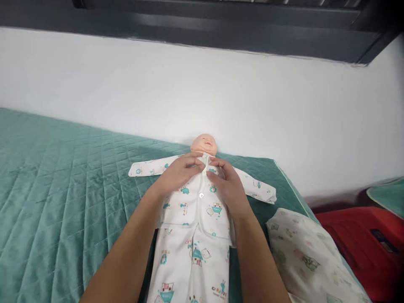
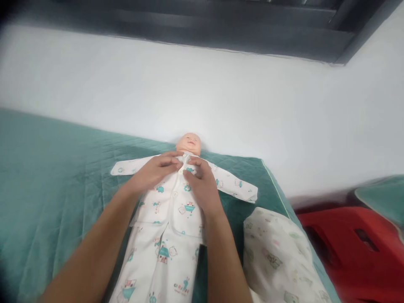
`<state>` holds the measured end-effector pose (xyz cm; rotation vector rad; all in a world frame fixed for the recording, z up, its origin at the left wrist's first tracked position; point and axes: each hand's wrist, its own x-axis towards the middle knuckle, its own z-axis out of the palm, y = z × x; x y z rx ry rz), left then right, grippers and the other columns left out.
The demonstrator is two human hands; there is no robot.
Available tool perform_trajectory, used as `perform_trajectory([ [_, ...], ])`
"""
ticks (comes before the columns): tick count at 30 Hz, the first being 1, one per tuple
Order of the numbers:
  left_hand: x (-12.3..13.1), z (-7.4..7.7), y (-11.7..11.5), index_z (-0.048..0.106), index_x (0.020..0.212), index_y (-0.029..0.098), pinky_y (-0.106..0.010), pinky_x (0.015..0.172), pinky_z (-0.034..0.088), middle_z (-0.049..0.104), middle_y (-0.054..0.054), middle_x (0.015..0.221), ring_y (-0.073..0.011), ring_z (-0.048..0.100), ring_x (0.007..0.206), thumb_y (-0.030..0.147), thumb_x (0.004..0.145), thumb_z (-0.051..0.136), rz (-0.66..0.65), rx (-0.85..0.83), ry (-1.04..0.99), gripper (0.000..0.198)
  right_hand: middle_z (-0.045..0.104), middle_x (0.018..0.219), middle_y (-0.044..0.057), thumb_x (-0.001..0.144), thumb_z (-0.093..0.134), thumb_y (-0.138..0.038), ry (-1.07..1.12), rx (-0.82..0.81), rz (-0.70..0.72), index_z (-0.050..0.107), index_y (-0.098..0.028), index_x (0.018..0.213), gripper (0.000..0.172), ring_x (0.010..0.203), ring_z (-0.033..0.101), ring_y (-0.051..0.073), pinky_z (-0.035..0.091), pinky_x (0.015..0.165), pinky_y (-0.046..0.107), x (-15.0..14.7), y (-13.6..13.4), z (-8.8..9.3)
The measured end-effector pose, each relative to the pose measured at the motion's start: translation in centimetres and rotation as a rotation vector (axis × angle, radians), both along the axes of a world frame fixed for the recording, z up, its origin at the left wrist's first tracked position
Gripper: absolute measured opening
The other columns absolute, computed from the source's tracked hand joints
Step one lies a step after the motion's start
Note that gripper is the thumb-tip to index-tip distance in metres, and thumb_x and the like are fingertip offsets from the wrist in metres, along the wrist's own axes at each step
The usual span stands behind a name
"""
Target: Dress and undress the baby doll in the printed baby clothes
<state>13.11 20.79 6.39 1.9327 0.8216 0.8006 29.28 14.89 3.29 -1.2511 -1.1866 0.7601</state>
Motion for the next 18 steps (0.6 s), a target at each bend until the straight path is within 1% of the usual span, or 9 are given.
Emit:
perform_trajectory([
  [2, -0.8, 0.1, 0.1, 0.073, 0.09, 0.026, -0.041, 0.115, 0.034, 0.05, 0.002, 0.146, -0.025, 0.047, 0.134, 0.037, 0.092, 0.053, -0.07, -0.008, 0.028, 0.023, 0.056, 0.136, 0.001, 0.075, 0.07, -0.027, 0.073, -0.018, 0.082, 0.06, -0.028, 0.097, 0.024, 0.132, 0.047, 0.024, 0.044, 0.102, 0.039, 0.4, 0.0, -0.1],
  [4, -1.2, 0.0, 0.4, 0.073, 0.093, 0.027, -0.042, 0.113, 0.036, 0.047, 0.004, 0.149, -0.0265, 0.045, 0.135, 0.039, 0.092, 0.053, -0.111, 0.001, 0.057, 0.024, 0.052, 0.142, -0.001, 0.076, 0.071, -0.027, 0.081, -0.038, 0.135, 0.061, -0.03, 0.103, 0.029, 0.135, 0.044, 0.024, 0.042, 0.105, 0.041, 0.8, -0.1, -0.2],
  [5, -1.4, -0.1, 0.5, 0.073, 0.095, 0.028, -0.042, 0.112, 0.038, 0.045, 0.004, 0.15, -0.027, 0.045, 0.135, 0.039, 0.092, 0.053, -0.131, 0.003, 0.067, 0.023, 0.051, 0.143, -0.002, 0.076, 0.071, -0.027, 0.065, -0.044, 0.14, 0.061, -0.031, 0.105, 0.031, 0.136, 0.043, 0.024, 0.04, 0.108, 0.042, 0.9, -0.1, -0.2],
  [8, -1.6, -0.4, 0.8, 0.072, 0.1, 0.029, -0.04, 0.106, 0.044, 0.041, 0.005, 0.153, -0.0278, 0.043, 0.136, 0.04, 0.091, 0.055, -0.176, -0.011, 0.082, 0.023, 0.052, 0.142, -0.002, 0.076, 0.072, -0.029, -0.005, -0.049, 0.098, 0.061, -0.033, 0.111, 0.036, 0.137, 0.041, 0.024, 0.035, 0.113, 0.046, 1.0, 0.0, -0.4],
  [11, -1.7, -0.5, 0.9, 0.072, 0.101, 0.029, -0.04, 0.102, 0.047, 0.037, 0.005, 0.156, -0.0283, 0.043, 0.136, 0.04, 0.09, 0.057, -0.203, -0.021, 0.085, 0.022, 0.053, 0.141, -0.001, 0.077, 0.072, -0.03, -0.016, -0.062, 0.088, 0.06, -0.033, 0.115, 0.04, 0.135, 0.044, 0.025, 0.036, 0.113, 0.048, 1.0, 0.0, -0.5],
  [15, -1.6, -0.4, 0.9, 0.072, 0.097, 0.028, -0.043, 0.105, 0.044, 0.038, 0.004, 0.155, -0.0293, 0.042, 0.136, 0.041, 0.089, 0.058, -0.181, -0.02, 0.085, 0.02, 0.055, 0.139, 0.001, 0.076, 0.073, -0.029, 0.059, -0.065, 0.12, 0.057, -0.032, 0.12, 0.047, 0.132, 0.048, 0.025, 0.042, 0.108, 0.046, 0.8, 0.1, -0.5],
  [18, -1.5, -0.3, 0.8, 0.071, 0.094, 0.028, -0.045, 0.109, 0.041, 0.041, 0.004, 0.152, -0.0287, 0.043, 0.135, 0.04, 0.088, 0.059, -0.178, -0.016, 0.07, 0.017, 0.056, 0.138, 0.002, 0.074, 0.074, -0.026, 0.106, -0.051, 0.115, 0.057, -0.03, 0.12, 0.049, 0.131, 0.049, 0.024, 0.044, 0.106, 0.044, 0.6, 0.1, -0.5],
])
